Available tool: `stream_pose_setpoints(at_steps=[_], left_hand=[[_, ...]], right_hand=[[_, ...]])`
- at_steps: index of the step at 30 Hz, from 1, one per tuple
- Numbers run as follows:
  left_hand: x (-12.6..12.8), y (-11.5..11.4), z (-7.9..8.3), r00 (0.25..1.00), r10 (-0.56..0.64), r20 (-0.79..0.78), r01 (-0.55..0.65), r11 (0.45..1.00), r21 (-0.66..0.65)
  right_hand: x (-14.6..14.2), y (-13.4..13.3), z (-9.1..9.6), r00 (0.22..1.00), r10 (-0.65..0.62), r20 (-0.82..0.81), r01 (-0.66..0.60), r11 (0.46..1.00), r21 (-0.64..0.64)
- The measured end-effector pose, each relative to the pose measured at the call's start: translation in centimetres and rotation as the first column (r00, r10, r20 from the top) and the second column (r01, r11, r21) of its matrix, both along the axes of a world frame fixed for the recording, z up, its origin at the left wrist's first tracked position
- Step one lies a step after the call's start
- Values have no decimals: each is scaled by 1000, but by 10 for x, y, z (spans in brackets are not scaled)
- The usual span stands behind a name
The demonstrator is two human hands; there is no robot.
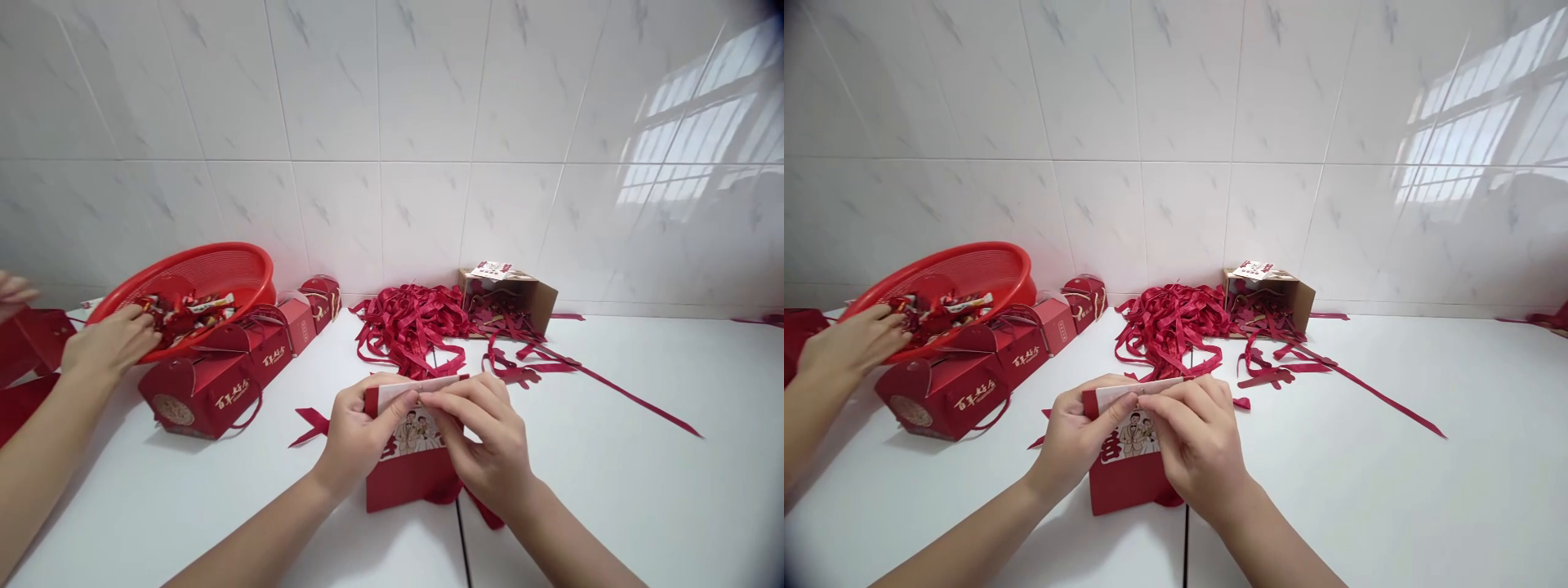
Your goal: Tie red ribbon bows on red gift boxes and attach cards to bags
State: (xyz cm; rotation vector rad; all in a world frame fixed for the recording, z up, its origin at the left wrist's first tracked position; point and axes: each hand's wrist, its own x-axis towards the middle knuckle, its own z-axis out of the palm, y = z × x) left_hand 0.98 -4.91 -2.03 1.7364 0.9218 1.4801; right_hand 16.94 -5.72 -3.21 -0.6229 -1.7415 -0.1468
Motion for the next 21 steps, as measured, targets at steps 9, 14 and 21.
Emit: stream_pose_setpoints(at_steps=[9, 14, 21], left_hand=[[1, 3, -5, 999, -16, -49, 33, 925, 379], [0, 3, -7, 996, -14, -83, 51, 886, 460], [1, 2, -6, 997, -16, -81, 53, 878, 476]], right_hand=[[2, -5, 7, 997, 77, -23, -76, 997, 33], [8, -3, 4, 997, 48, 58, -51, 997, 60], [8, -1, 0, 999, 10, 50, -14, 997, 74]])
